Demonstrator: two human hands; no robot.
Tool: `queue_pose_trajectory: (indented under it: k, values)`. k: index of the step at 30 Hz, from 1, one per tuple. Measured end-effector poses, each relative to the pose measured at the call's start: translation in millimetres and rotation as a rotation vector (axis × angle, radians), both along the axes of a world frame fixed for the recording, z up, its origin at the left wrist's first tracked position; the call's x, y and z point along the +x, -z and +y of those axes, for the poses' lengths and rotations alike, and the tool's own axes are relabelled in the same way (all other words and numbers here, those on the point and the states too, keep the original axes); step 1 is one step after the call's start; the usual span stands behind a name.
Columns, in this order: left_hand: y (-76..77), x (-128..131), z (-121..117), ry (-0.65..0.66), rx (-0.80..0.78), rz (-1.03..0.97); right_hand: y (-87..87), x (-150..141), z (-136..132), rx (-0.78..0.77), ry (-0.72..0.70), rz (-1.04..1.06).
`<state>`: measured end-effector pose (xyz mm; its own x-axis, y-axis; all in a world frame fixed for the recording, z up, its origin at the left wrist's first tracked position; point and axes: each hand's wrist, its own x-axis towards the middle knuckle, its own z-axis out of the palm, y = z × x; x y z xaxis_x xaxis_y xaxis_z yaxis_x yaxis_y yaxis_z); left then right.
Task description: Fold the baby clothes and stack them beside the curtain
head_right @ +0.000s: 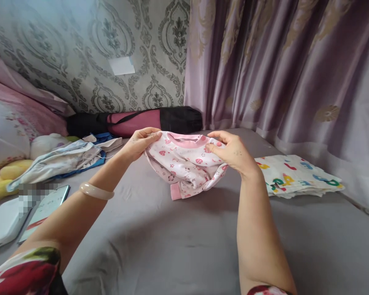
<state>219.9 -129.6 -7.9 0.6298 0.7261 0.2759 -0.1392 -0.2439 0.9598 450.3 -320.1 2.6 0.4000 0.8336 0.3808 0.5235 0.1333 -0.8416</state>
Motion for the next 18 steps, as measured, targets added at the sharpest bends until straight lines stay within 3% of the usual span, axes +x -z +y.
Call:
queue_pose_trajectory:
  k: [6, 10, 13, 16, 18]
  values:
    - [-8.4, -33.1, 10.9, 0.059, 0.103, 0.159, 3.1, 2.9, 0.5, -0.048, 0.115, -0.301]
    - [-30.3, -59.1, 17.3, 0.051, 0.253, 0.254, -15.6, 4.4, 3.1, -0.073, 0.131, -0.435]
    - [-58.9, -69.0, 17.2, -0.165, 0.458, 0.167, -45.4, 3.3, 6.9, -0.014, 0.094, -0.540]
    - [-84.4, -68.8, 19.0, -0.458, 0.741, -0.004, -72.4, -2.2, 15.5, 0.176, 0.236, -0.598]
    - [-93.1, -65.5, 23.6, -0.540, 0.906, 0.026, -82.5, -5.9, 25.3, 0.233, 0.310, -0.646]
